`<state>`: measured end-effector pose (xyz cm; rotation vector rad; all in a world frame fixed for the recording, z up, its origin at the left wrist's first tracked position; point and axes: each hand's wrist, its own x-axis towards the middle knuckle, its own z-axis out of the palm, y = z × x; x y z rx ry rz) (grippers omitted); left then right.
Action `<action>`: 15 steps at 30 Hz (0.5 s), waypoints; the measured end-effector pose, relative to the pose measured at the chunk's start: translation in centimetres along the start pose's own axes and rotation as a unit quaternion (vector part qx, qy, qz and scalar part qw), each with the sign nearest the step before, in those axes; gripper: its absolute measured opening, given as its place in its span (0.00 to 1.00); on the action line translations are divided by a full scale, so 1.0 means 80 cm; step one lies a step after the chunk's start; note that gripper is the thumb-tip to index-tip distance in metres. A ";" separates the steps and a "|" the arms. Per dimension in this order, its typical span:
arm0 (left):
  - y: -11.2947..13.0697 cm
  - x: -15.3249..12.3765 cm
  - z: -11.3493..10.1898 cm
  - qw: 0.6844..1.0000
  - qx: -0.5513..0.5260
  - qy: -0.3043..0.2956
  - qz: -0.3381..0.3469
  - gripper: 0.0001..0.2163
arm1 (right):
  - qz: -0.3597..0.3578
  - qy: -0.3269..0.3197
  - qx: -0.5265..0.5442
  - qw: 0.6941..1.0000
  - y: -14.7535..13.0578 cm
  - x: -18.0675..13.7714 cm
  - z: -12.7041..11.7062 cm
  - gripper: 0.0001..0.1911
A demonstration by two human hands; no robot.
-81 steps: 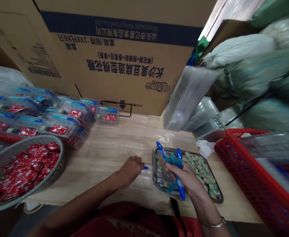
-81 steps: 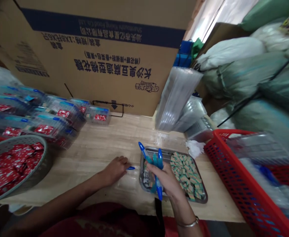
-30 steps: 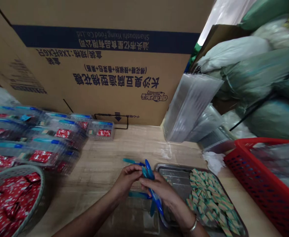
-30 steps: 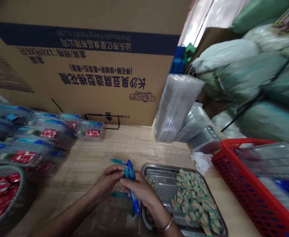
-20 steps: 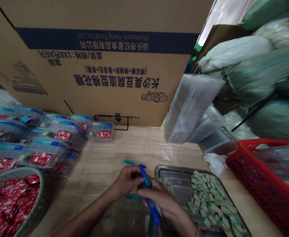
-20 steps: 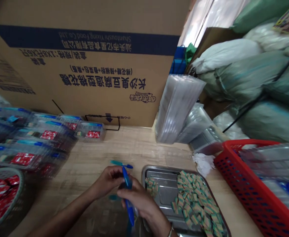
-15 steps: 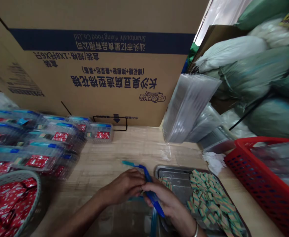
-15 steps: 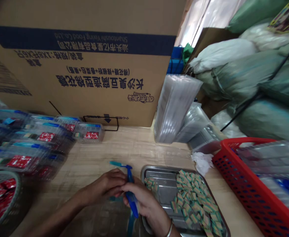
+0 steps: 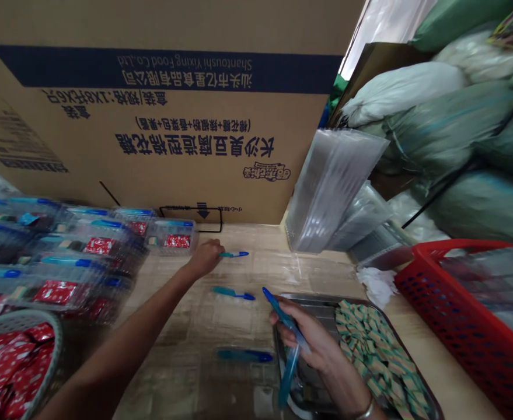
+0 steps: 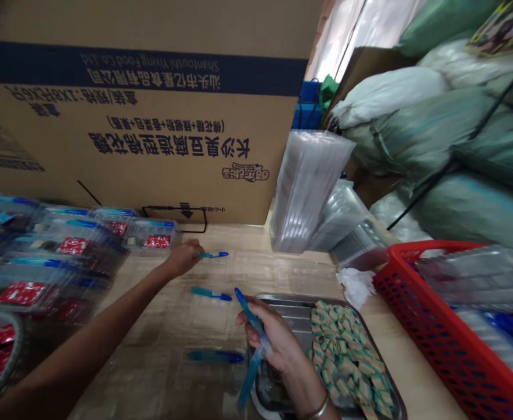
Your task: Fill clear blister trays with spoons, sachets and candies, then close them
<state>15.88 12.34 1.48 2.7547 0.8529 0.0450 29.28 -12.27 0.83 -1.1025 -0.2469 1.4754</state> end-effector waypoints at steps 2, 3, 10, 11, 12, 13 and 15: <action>-0.008 0.020 0.001 1.000 0.004 0.002 -0.009 0.09 | -0.009 0.000 -0.007 1.000 -0.003 -0.004 0.000 0.20; -0.009 0.025 0.002 1.000 0.003 0.005 -0.011 0.09 | -0.014 -0.001 -0.012 1.000 -0.004 -0.006 0.001 0.20; 0.056 -0.035 0.029 0.960 -0.277 -0.015 0.042 0.13 | -0.008 -0.012 0.027 1.000 -0.001 0.012 0.017 0.19; 0.069 -0.049 0.031 0.914 -0.401 -0.028 0.053 0.14 | 0.002 -0.017 0.024 1.000 0.000 0.017 0.022 0.20; 0.080 -0.060 0.033 0.861 -0.506 -0.029 0.053 0.14 | 0.013 -0.023 0.016 1.000 0.001 0.021 0.027 0.21; 0.089 -0.069 0.034 0.809 -0.586 -0.024 0.044 0.15 | 0.023 -0.029 0.003 0.999 0.003 0.024 0.032 0.23; 0.098 -0.081 0.033 0.750 -0.661 0.005 -0.005 0.15 | 0.029 -0.038 -0.031 0.998 0.005 0.026 0.040 0.24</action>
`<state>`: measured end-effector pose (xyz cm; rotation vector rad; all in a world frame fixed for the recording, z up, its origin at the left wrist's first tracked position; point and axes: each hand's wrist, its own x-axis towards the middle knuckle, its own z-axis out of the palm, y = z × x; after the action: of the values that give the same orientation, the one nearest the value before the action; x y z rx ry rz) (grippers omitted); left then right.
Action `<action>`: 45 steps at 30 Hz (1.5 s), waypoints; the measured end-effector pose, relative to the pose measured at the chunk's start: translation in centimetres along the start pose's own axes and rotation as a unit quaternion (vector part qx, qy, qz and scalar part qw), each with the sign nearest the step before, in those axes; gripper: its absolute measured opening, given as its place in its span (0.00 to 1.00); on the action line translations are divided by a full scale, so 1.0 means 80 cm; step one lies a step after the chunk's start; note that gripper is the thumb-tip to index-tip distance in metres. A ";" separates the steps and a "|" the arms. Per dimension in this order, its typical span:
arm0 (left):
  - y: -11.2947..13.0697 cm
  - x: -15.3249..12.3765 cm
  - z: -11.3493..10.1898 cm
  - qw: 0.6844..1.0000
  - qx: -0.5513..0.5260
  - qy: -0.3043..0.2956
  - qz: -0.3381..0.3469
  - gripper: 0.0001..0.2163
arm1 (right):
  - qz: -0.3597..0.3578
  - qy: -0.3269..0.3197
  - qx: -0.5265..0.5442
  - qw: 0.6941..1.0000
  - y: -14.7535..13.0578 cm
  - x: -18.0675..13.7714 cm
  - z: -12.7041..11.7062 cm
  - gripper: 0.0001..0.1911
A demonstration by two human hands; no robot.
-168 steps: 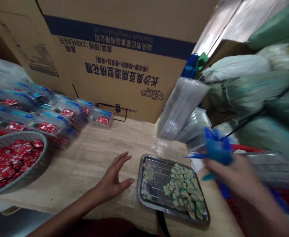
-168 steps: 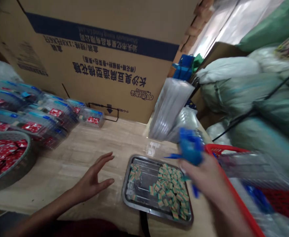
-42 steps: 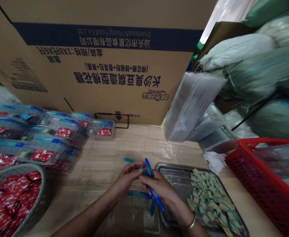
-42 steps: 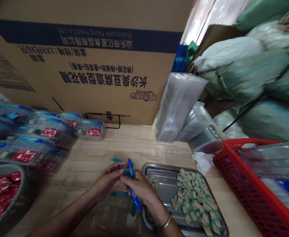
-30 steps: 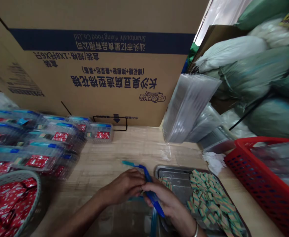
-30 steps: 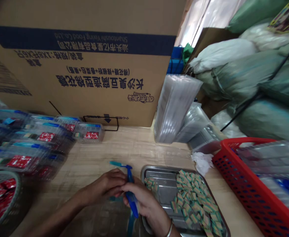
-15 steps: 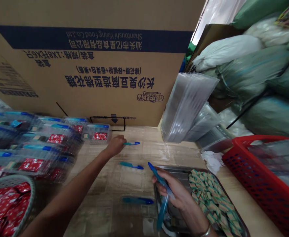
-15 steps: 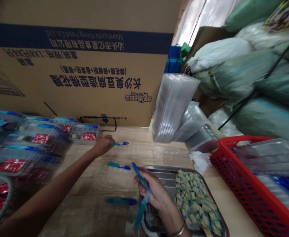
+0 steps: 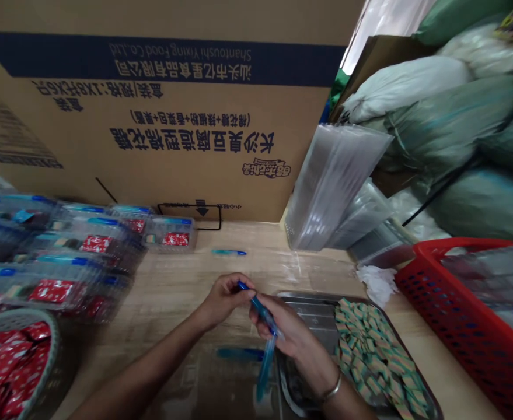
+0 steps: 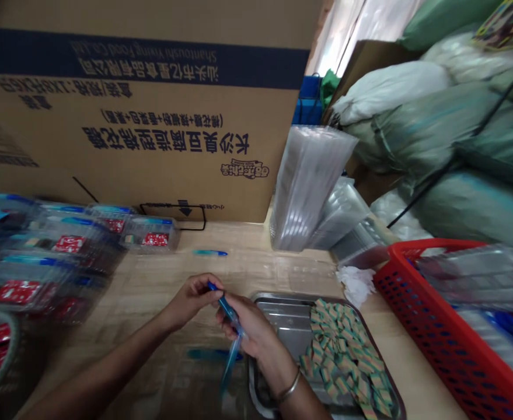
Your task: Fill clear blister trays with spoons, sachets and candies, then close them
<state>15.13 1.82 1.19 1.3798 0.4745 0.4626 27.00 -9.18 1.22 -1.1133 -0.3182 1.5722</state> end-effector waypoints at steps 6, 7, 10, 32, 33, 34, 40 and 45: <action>-0.007 -0.016 0.010 0.968 -0.167 0.179 -0.057 0.23 | -0.072 0.044 -0.070 0.994 0.004 -0.002 0.010 0.25; -0.010 -0.016 0.013 0.969 -0.165 0.178 -0.052 0.22 | -0.085 0.054 -0.066 0.993 0.005 0.000 0.011 0.26; -0.011 0.003 0.008 0.985 -0.026 0.173 0.003 0.14 | -0.100 0.096 -0.061 0.988 0.007 0.004 0.013 0.27; -0.001 0.070 -0.003 0.905 0.413 -0.101 0.006 0.10 | -0.148 0.112 0.177 0.967 -0.016 -0.014 -0.024 0.18; -0.006 0.037 0.007 0.944 0.285 -0.163 -0.004 0.12 | -0.161 0.107 0.178 0.965 -0.015 -0.009 -0.020 0.17; -0.010 0.005 0.016 0.965 0.172 -0.199 -0.025 0.14 | -0.166 0.105 0.176 0.965 -0.013 -0.005 -0.015 0.16; -0.029 -0.116 0.026 0.995 -0.028 0.023 -0.093 0.19 | -0.195 0.098 -0.102 0.971 0.022 -0.009 0.025 0.16; -0.016 -0.152 -0.038 0.963 0.256 0.036 -0.070 0.09 | -0.147 0.012 -0.338 0.929 0.057 -0.019 0.031 0.20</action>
<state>3.49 -2.82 0.13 1.8137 0.7852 0.2818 22.14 -11.20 -0.02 -1.5164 -1.0185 1.1967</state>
